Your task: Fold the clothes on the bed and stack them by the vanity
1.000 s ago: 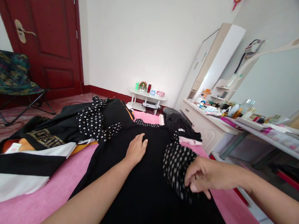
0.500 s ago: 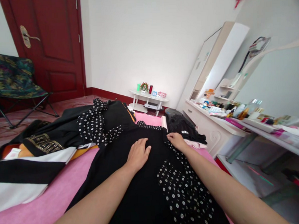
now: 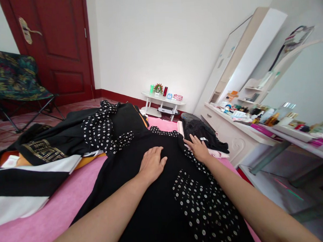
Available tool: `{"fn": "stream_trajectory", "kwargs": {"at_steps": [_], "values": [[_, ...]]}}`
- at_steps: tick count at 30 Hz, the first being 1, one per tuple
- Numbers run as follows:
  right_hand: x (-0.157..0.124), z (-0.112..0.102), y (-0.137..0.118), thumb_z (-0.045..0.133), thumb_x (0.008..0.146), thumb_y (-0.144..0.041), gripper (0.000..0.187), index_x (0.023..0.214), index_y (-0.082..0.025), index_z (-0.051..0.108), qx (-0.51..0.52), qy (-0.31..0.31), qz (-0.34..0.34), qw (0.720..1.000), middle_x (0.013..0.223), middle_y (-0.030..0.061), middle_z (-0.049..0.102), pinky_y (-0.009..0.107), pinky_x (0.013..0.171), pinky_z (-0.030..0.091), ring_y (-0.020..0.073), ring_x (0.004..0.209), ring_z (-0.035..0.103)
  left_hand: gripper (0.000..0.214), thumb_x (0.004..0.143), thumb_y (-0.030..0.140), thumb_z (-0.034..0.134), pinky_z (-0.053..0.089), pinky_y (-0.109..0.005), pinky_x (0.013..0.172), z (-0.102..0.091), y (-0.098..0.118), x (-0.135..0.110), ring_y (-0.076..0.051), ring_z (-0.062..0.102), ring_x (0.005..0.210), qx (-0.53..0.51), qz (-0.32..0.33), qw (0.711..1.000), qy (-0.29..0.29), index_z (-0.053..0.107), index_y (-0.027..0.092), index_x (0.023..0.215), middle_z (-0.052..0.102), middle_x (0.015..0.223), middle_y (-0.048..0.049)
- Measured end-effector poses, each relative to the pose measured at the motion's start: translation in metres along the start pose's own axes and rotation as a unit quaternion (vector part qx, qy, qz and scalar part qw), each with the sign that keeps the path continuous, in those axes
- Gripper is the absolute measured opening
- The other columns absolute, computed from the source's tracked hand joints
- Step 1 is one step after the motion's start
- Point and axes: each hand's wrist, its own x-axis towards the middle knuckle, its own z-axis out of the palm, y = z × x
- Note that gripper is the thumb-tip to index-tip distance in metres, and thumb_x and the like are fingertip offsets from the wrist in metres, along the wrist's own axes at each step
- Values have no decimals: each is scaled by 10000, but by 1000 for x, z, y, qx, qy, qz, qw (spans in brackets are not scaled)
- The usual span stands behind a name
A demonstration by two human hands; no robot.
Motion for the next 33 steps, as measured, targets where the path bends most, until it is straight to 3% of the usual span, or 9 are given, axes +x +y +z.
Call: {"fn": "stream_trajectory", "kwargs": {"at_steps": [3,6,12,15,19,23,28,31,33], "values": [[6,-3,-2,321,965,-292,393,1338,-351,431,-34,17,-20,999,1552,29,163,544,1008,315,276,1390,206,408,880,355,472,339,-385,1023,0,-1,0,-239,460,1192,4,2,1000,-9,482,205,1259,532,1288,-69],[14,-4,-9,334,956,-244,361,1270,-300,501,-56,10,-25,998,1531,34,237,515,968,372,276,1360,272,404,872,345,486,341,-370,1025,-2,-4,0,-231,462,1188,-1,11,1000,-17,486,208,1251,529,1288,-61],[13,-2,-24,356,933,-184,323,1131,-239,605,-87,47,34,995,1475,48,361,530,978,330,291,1308,351,385,859,330,507,351,-371,1017,-4,-6,-1,-228,471,1168,-8,17,1000,-19,512,217,1226,540,1265,-50],[15,-15,-33,409,910,-214,282,1045,-224,656,-42,41,81,995,1419,64,443,539,1004,277,303,1280,387,356,862,338,505,349,-379,1019,-3,-5,-2,-234,459,1183,3,15,1000,-24,550,228,1198,527,1276,-55],[30,-41,-53,353,923,-390,392,992,-200,689,44,16,143,989,1156,121,632,424,872,416,287,1087,557,322,872,357,496,349,-397,1015,0,-4,-1,-244,449,1191,22,18,999,-16,593,243,1157,514,1280,-63],[36,-55,-58,544,811,-308,344,1143,-241,603,63,-14,94,994,1054,82,666,309,729,452,245,949,621,316,868,357,504,354,-398,1009,0,-5,-1,-242,452,1182,21,23,999,-13,604,250,1148,521,1264,-63],[24,-58,-30,472,772,-87,339,1054,-199,623,-31,41,131,990,1066,120,633,330,728,441,261,925,615,312,860,359,514,364,-400,999,0,-6,-1,-244,464,1158,22,24,999,-13,617,257,1136,529,1247,-61],[15,-60,-29,447,779,-65,370,1090,-173,617,-63,83,107,989,1143,151,594,381,804,432,286,1014,569,308,859,355,512,369,-404,994,1,-6,0,-244,466,1151,24,25,999,-7,619,256,1130,532,1238,-61],[7,-57,-36,412,845,-124,380,1186,-176,573,-42,142,21,989,1274,141,532,415,942,370,279,1145,492,309,860,356,510,369,-402,994,1,-6,-1,-243,462,1154,26,27,999,-6,618,256,1132,530,1239,-61]]}}
